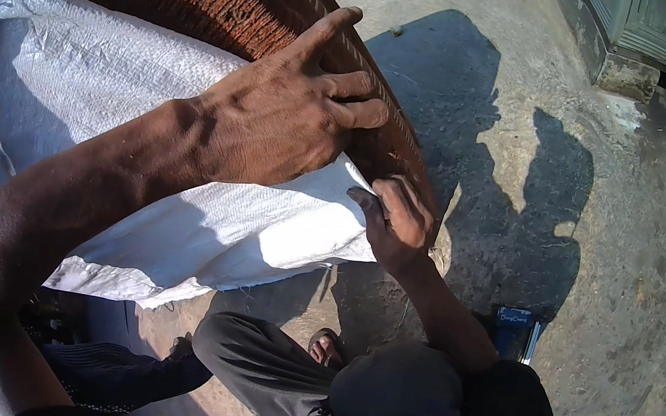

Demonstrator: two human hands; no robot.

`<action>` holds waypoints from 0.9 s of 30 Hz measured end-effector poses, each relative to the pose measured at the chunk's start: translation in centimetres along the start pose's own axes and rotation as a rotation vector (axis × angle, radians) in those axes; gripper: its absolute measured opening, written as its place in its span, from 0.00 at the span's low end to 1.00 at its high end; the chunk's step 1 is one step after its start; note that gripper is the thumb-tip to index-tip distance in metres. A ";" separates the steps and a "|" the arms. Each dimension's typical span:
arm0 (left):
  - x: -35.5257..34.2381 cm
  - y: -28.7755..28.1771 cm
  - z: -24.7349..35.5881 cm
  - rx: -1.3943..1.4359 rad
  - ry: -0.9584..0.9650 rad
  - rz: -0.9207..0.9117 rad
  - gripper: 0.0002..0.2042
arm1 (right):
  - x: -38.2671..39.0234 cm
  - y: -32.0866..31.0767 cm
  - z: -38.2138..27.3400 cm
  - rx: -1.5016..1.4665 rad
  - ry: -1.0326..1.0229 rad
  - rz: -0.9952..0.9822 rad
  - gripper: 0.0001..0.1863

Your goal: The person secures a white woven fabric onto a brown patterned cushion using a pneumatic staple gun. They pull the fabric taut and drive staples along the edges of the cushion frame to attach the material.

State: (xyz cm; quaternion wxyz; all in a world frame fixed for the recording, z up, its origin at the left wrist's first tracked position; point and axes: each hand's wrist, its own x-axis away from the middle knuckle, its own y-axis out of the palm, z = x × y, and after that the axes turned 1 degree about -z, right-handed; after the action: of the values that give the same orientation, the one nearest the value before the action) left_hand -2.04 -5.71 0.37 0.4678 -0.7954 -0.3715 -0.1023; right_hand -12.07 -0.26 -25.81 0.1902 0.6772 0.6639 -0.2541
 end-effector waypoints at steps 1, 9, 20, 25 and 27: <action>-0.4 -0.2 0.0 -0.003 0.004 -0.027 0.05 | 0.0 -0.2 0.9 0.016 -0.011 -0.030 0.09; -2.7 1.0 1.1 0.072 -0.030 -0.001 0.05 | -1.0 -2.2 2.8 0.024 0.089 -0.174 0.07; -3.9 2.3 1.4 0.355 -0.333 0.084 0.19 | -3.3 -3.4 2.3 0.064 0.115 -0.251 0.16; -3.7 3.6 1.7 0.303 -0.326 0.147 0.19 | -3.2 -2.7 2.1 0.088 0.207 -0.259 0.21; -3.3 3.7 1.9 0.236 -0.296 0.144 0.20 | -3.5 -2.8 1.6 0.091 0.197 -0.257 0.21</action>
State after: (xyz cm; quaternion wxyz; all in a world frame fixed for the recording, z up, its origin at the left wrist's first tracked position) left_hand -2.15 -6.87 -4.78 0.5041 -0.7659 -0.3878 0.0939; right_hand -14.96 -3.90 -24.82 0.0595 0.6162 0.7483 -0.2385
